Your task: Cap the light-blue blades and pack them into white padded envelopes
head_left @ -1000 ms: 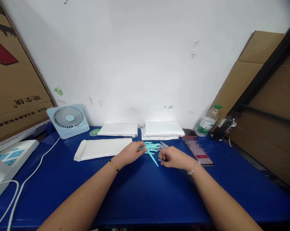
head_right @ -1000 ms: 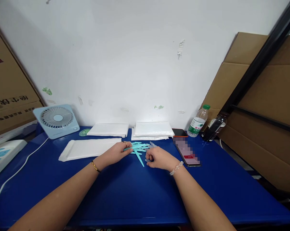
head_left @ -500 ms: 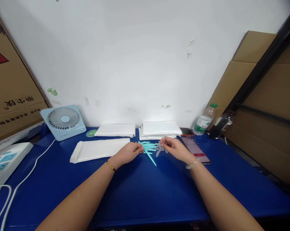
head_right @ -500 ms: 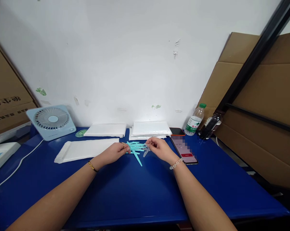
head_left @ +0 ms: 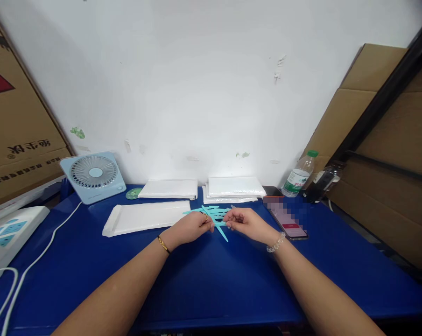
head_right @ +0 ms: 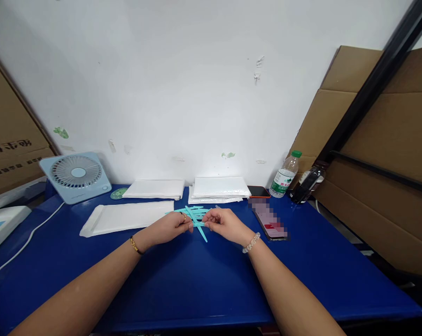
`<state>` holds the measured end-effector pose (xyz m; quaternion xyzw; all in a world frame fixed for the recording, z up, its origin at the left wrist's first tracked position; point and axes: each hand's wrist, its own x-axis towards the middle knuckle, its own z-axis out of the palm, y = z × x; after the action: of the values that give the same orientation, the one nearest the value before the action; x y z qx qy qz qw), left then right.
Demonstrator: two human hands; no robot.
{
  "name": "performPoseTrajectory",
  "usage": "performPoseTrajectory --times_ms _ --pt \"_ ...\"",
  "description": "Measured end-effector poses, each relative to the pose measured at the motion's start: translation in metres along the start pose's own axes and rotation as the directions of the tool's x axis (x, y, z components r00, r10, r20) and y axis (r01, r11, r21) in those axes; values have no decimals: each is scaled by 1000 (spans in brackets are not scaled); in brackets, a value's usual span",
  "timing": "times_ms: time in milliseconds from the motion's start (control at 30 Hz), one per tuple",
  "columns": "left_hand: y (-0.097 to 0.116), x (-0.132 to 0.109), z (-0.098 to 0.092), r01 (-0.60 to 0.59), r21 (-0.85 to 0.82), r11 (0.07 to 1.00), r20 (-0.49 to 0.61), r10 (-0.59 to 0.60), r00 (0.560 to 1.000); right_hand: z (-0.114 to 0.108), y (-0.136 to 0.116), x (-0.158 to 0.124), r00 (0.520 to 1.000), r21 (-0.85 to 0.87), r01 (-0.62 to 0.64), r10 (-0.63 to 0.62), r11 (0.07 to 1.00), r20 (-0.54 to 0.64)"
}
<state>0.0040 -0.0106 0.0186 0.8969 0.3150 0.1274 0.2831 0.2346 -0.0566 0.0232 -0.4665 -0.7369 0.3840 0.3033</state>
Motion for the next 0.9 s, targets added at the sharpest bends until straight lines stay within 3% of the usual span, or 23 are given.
performPoseTrajectory --times_ms 100,167,300,367,533,667,767,900 --pt "2 -3 1 -7 -14 1000 162 10 987 -2 -4 -3 987 -52 6 3 999 160" --pt "2 -5 0 -30 5 1000 204 28 979 -5 -2 -3 986 -148 34 -9 988 165" --pt "3 -3 2 -31 118 993 64 23 998 -9 12 1 994 -443 94 -106 891 -2" --pt "4 0 7 -23 182 983 10 22 1000 -9 18 4 992 -535 116 -128 837 15" --pt "5 5 22 -47 336 941 0 50 999 -5 19 6 994 -659 107 -97 745 52" --pt "6 4 26 -11 388 921 -12 17 1000 -2 14 5 995 -645 100 -76 758 66" --pt "7 4 23 -3 358 934 -13 8 1000 -3 15 3 996 -543 93 -73 834 58" --pt "5 4 17 44 213 976 -32 -38 999 -9 20 5 987 -267 27 -67 963 -144"
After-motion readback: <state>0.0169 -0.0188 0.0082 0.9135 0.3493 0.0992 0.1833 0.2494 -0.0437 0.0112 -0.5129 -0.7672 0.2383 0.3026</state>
